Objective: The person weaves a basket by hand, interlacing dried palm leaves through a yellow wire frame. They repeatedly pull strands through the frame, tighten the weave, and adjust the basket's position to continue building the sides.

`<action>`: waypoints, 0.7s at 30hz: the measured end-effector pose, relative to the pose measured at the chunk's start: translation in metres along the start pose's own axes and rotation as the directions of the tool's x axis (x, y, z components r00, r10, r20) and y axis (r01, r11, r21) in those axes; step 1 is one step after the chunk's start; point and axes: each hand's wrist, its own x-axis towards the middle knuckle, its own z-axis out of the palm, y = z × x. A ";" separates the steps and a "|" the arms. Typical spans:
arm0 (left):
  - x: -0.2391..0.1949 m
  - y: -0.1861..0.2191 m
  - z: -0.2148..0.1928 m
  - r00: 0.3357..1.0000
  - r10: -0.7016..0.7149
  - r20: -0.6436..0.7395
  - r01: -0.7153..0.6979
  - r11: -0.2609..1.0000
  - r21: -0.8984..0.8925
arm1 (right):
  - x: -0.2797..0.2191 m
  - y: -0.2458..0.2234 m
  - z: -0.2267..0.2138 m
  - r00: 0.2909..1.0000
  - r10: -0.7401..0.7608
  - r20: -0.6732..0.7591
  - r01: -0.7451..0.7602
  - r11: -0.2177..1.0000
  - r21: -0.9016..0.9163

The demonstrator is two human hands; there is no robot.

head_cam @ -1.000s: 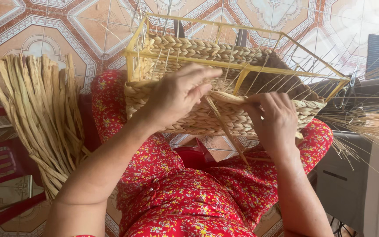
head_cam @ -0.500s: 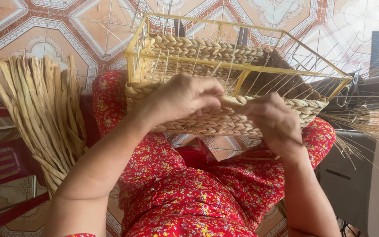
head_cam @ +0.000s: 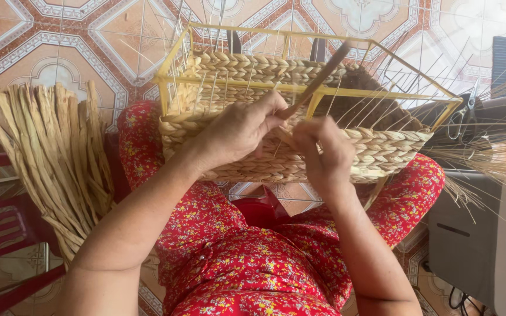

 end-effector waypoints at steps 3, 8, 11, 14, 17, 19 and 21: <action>0.006 -0.002 0.008 1.000 -0.002 -0.015 0.004 0.993 0.122 | -0.007 -0.004 -0.006 0.992 -0.123 0.025 0.125 0.986 -0.110; 0.000 0.000 0.005 1.000 0.012 -0.016 -0.011 0.999 0.033 | -0.001 -0.001 -0.015 0.980 0.169 0.108 -0.161 0.984 -0.082; -0.009 0.002 0.002 0.992 0.120 -0.031 -0.113 0.979 0.172 | -0.001 0.006 -0.001 0.987 0.132 0.096 -0.135 0.991 0.021; -0.009 0.004 0.002 0.998 0.039 -0.040 -0.040 0.999 -0.013 | -0.007 0.011 0.012 0.994 0.097 -0.051 -0.091 0.991 0.096; 0.005 0.004 0.011 0.998 -0.023 -0.060 0.029 0.995 0.097 | -0.012 0.010 0.007 0.977 -0.211 -0.032 0.205 0.970 -0.134; 0.013 0.007 0.019 0.996 -0.031 -0.085 0.051 0.968 0.244 | -0.015 0.004 -0.008 0.995 -0.101 0.017 0.103 0.973 -0.207; 0.017 0.010 0.020 0.996 -0.017 -0.087 0.041 0.957 0.288 | -0.015 -0.003 -0.027 0.999 -0.028 0.035 0.039 0.933 -0.359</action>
